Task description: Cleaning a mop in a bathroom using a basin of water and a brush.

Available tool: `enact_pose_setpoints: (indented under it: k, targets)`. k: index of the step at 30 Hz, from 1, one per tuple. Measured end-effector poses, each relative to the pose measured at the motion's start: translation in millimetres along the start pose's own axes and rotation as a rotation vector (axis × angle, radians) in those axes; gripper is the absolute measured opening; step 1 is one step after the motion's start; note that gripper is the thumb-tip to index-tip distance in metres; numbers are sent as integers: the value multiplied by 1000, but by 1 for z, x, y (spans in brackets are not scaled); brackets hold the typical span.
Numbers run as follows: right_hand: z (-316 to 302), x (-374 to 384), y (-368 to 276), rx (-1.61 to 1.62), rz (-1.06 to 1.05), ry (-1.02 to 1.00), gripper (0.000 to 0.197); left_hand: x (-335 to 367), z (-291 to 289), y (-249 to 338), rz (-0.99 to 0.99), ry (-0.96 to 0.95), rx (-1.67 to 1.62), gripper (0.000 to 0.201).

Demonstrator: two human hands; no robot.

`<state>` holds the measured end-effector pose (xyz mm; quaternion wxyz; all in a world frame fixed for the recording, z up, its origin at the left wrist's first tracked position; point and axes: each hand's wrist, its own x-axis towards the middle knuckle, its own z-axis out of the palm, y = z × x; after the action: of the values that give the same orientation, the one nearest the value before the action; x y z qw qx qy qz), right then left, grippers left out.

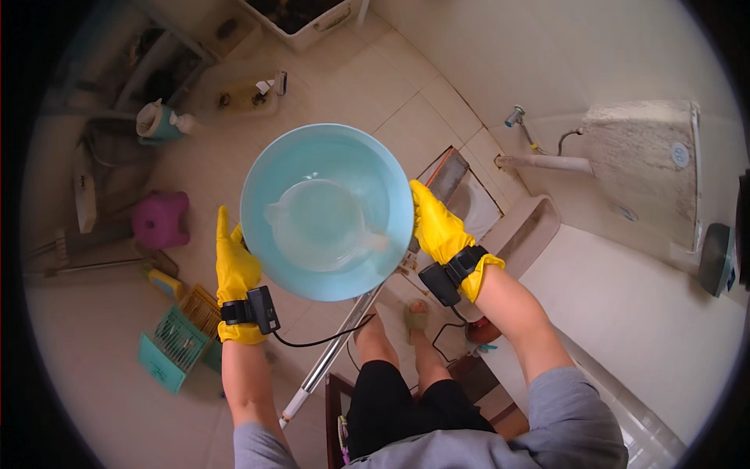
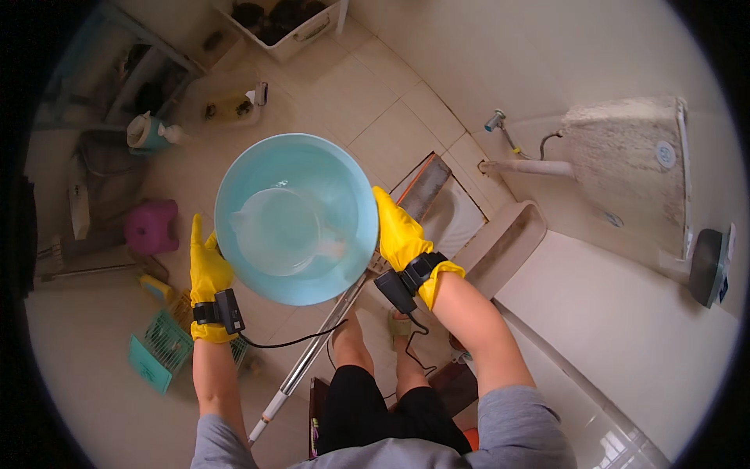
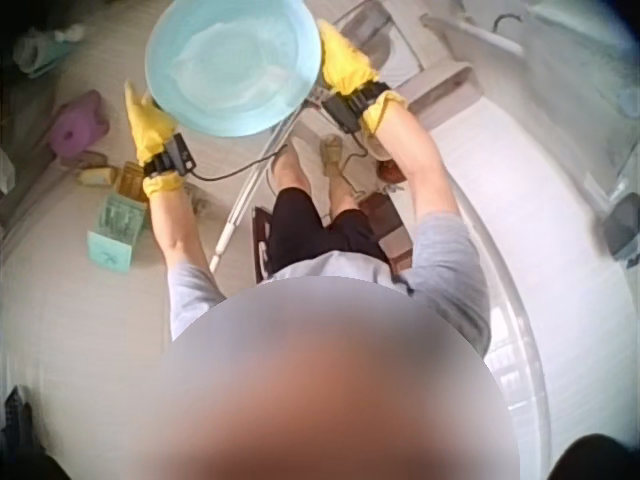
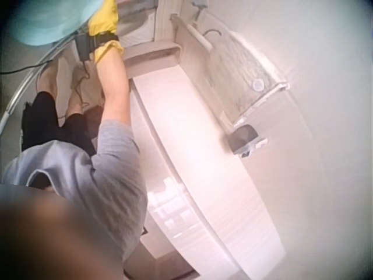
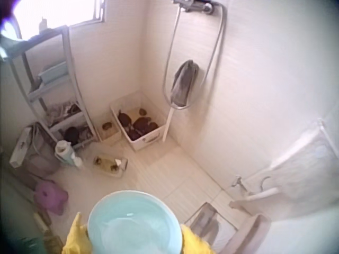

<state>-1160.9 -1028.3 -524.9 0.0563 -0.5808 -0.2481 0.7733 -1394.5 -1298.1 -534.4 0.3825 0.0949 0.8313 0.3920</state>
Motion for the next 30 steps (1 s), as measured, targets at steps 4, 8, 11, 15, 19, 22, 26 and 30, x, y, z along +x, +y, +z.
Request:
enact_pose_setpoints:
  k: [4, 8, 11, 15, 19, 22, 26, 30]
  targets:
    - [21, 23, -10, -313, 187, 46, 51, 16, -2, -39, -63, 23, -24, 88]
    - [21, 56, -14, -467, 240, -71, 63, 35, 8, -78, -20, 78, 159, 87]
    - [16, 77, -20, -511, 320, -172, 72, 45, 23, -98, -16, 54, 23, 85]
    - [-1, 123, -15, -554, 297, -194, 76, 78, 57, -117, -27, 1, 87, 84]
    - [-19, 153, -9, -548, 275, -115, 80, 100, 93, -128, -72, 35, -73, 96]
    - [-36, 165, -15, -584, 264, -72, 84, 107, 115, -120, -97, -17, -174, 102]
    - [-31, 178, -25, -592, 187, 75, 90, 130, 133, -115, -30, -58, -291, 102]
    - [-36, 182, -36, -574, 88, 96, 93, 140, 156, -81, -86, -37, -402, 99]
